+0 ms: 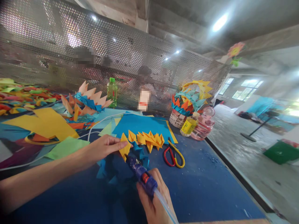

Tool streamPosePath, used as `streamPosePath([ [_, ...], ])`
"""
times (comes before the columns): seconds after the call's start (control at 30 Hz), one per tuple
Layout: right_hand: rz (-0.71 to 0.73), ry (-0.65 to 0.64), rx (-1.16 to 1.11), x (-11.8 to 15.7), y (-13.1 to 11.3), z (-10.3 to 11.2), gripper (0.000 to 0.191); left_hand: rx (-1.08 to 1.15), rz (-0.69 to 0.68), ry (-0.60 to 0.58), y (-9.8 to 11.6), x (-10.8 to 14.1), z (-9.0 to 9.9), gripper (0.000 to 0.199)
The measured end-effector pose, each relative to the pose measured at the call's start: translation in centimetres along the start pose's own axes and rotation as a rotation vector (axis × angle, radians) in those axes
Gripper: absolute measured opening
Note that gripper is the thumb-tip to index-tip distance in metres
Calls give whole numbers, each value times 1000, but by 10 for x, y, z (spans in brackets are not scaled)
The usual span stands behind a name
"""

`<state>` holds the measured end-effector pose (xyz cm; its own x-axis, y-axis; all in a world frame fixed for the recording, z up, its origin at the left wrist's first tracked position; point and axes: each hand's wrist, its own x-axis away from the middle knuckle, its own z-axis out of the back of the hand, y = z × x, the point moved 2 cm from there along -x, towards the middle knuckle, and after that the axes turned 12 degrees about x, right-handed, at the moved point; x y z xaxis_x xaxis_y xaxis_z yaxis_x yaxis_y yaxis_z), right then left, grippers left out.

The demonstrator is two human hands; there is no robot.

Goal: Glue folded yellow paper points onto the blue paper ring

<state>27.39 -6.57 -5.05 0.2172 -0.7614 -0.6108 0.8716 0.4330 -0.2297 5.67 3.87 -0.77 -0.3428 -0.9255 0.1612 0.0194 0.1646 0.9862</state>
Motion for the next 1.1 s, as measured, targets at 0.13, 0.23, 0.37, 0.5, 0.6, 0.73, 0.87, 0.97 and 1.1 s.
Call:
streamPosePath([
  [0.13, -16, -22, -43, -2, -1, 1, 22, 1, 5, -24, 4, 2, -1, 47],
  [0.23, -25, -37, -83, -5, -4, 3, 21, 22, 19, -30, 8, 5, -2, 48],
  [0.37, -32, -44, -109, -5, -5, 3, 21, 48, 27, -12, 14, 7, -2, 48],
  [0.5, -58, -44, -131, -3, -4, 1, 22, 95, 22, -18, 17, 8, -1, 45],
  [0.6, -55, -15, -127, -2, -4, 1, 21, 105, 24, -33, 16, 7, 1, 43],
  [0.73, -50, 29, -93, -1, -5, -2, 21, 81, -6, -22, 15, 6, 4, 44],
  [0.87, -46, 26, -52, 6, -3, -5, 24, 86, -18, 7, 18, 7, 3, 39],
  [0.97, -22, 18, 12, 9, 1, -1, 21, 107, -16, -2, 22, 8, 2, 37],
  [1.1, 48, 19, 64, 7, 22, 20, 19, 37, -22, 13, 23, 9, 1, 38],
])
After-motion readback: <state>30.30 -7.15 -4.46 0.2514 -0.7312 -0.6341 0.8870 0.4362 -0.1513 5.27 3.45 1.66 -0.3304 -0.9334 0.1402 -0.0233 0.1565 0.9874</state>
